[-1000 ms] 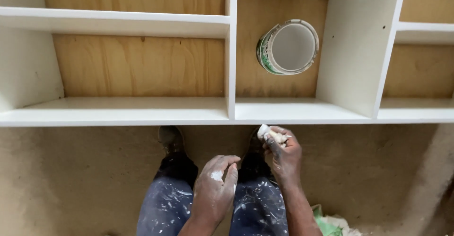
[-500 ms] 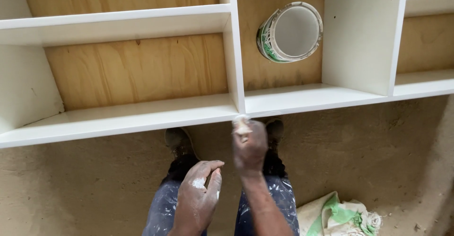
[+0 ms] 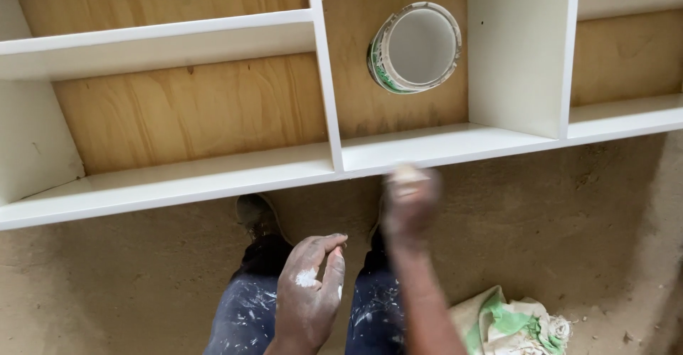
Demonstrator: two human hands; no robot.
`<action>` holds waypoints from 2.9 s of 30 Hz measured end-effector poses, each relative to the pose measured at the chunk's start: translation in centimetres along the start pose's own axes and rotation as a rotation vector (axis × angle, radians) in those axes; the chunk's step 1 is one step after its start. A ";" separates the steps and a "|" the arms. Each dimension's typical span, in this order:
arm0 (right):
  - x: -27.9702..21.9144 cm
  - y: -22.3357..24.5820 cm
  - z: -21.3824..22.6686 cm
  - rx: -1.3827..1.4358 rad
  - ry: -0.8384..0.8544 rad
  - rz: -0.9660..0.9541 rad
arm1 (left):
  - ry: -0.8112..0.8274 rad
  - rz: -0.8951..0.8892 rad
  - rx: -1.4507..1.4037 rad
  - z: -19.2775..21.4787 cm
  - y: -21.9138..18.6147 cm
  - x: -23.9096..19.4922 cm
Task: Applying white filler to the exposed edges of a large white shelving unit using a rag.
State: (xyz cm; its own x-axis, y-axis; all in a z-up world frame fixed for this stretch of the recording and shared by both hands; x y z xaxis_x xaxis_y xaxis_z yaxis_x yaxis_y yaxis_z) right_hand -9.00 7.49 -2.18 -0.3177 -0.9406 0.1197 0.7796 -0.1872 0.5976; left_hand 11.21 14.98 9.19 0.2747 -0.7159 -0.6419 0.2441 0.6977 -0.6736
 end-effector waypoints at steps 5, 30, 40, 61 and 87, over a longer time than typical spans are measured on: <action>-4.7 4.7 -4.8 -0.009 0.242 0.341 | -0.094 -0.206 -0.013 -1.1 -2.8 -0.3; 15.0 -18.9 10.6 -0.025 -0.136 -0.238 | 0.041 -0.092 0.050 -13.8 -8.1 -0.4; -2.1 0.3 -2.2 0.079 0.086 -0.084 | -0.013 -0.325 0.000 -4.5 -6.1 -0.5; -1.5 -0.4 -0.6 -0.159 0.024 0.200 | -0.095 -0.121 -0.062 2.6 -2.3 -0.4; 32.8 -16.6 13.8 -0.335 1.098 -0.344 | 0.298 -0.120 0.057 -28.4 -17.3 -1.2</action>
State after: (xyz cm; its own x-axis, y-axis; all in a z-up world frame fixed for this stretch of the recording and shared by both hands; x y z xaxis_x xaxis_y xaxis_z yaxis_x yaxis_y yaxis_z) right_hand -39.77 -16.39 2.78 -0.0338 -0.5355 -0.8439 0.8974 -0.3879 0.2102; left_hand -19.79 2.99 11.20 -0.0412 -0.7641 -0.6438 0.3123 0.6022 -0.7347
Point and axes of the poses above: each hand's wrist, its own x-axis towards the middle knuckle, its own z-axis out of the back of the hand, y = z × x, the point moved 5 cm from there along x, towards the middle knuckle, and after that the axes turned 6 degrees about z, right-handed, at the moved point
